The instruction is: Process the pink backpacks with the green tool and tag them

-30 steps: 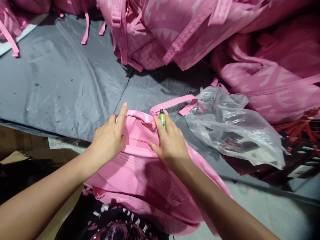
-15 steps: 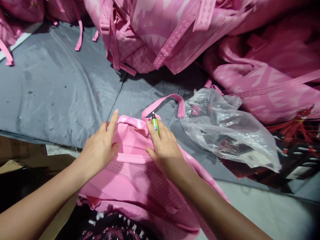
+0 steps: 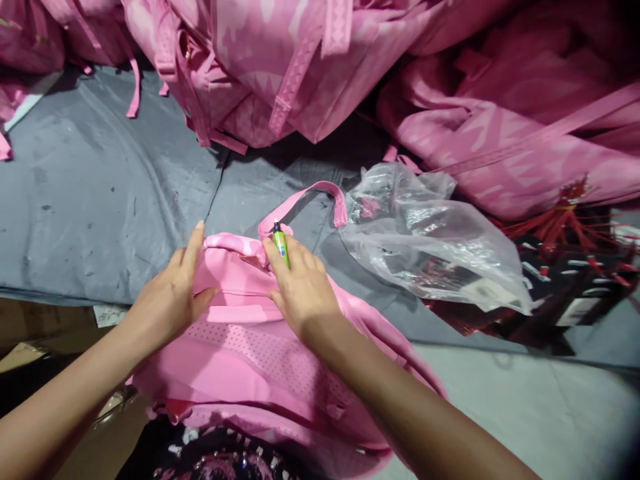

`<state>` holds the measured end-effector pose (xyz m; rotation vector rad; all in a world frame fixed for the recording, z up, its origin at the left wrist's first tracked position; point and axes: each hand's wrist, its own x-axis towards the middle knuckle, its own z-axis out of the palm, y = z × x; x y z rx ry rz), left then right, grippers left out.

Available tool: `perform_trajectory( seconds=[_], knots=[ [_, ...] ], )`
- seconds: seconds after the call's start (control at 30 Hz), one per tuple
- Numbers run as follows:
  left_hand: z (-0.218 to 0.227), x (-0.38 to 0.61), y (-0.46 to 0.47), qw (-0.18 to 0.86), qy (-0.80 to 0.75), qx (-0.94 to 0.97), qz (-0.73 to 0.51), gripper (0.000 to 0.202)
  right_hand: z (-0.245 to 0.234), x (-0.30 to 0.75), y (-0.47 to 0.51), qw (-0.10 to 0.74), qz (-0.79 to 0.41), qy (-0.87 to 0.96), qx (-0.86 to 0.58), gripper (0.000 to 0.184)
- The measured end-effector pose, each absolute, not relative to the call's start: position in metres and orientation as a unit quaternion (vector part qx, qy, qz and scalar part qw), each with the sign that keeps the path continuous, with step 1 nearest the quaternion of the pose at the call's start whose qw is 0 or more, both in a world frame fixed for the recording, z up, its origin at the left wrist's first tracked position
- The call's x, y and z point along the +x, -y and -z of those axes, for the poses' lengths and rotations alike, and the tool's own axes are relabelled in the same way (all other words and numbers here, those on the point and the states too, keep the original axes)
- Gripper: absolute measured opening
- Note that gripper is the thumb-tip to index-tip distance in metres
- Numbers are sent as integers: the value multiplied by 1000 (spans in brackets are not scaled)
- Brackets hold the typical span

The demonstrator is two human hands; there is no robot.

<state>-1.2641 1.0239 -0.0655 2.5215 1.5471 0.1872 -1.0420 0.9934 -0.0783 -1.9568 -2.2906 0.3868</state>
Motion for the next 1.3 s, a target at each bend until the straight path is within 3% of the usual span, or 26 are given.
perform_trajectory(
  seconds=[0.17, 0.3, 0.47, 0.67, 0.73, 0.87, 1.0, 1.2, 1.3],
  knots=[
    [56, -1227, -1024, -65, -489, 869, -35, 120, 80, -1038, -988, 95, -97, 763, -633, 73],
    [61, -1198, -1031, -70, -447, 892, 10, 121, 83, -1036, -989, 110, -93, 766, -627, 68],
    [63, -1188, -1028, -59, -450, 891, 19, 108, 90, -1035, -992, 127, -88, 768, -621, 62],
    [66, -1195, -1017, -51, -500, 864, -29, 108, 76, -1009, -945, 301, -82, 725, -614, 61],
    [68, -1197, -1016, -45, -510, 858, -35, 107, 62, -999, -921, 336, -90, 703, -620, 51],
    [68, -1199, -1018, -27, -507, 860, -42, 100, 41, -999, -911, 311, -262, 710, -575, 25],
    [66, -1201, -1018, -17, -502, 863, -48, 93, 38, -1021, -940, 278, -380, 662, -583, 23],
    [70, -1206, -1020, -2, -498, 865, -54, 92, 44, -1044, -950, 173, -325, 660, -655, 25],
    [71, -1208, -1022, 13, -493, 868, -60, 88, 47, -1051, -943, 187, -314, 659, -657, 24]
  ],
)
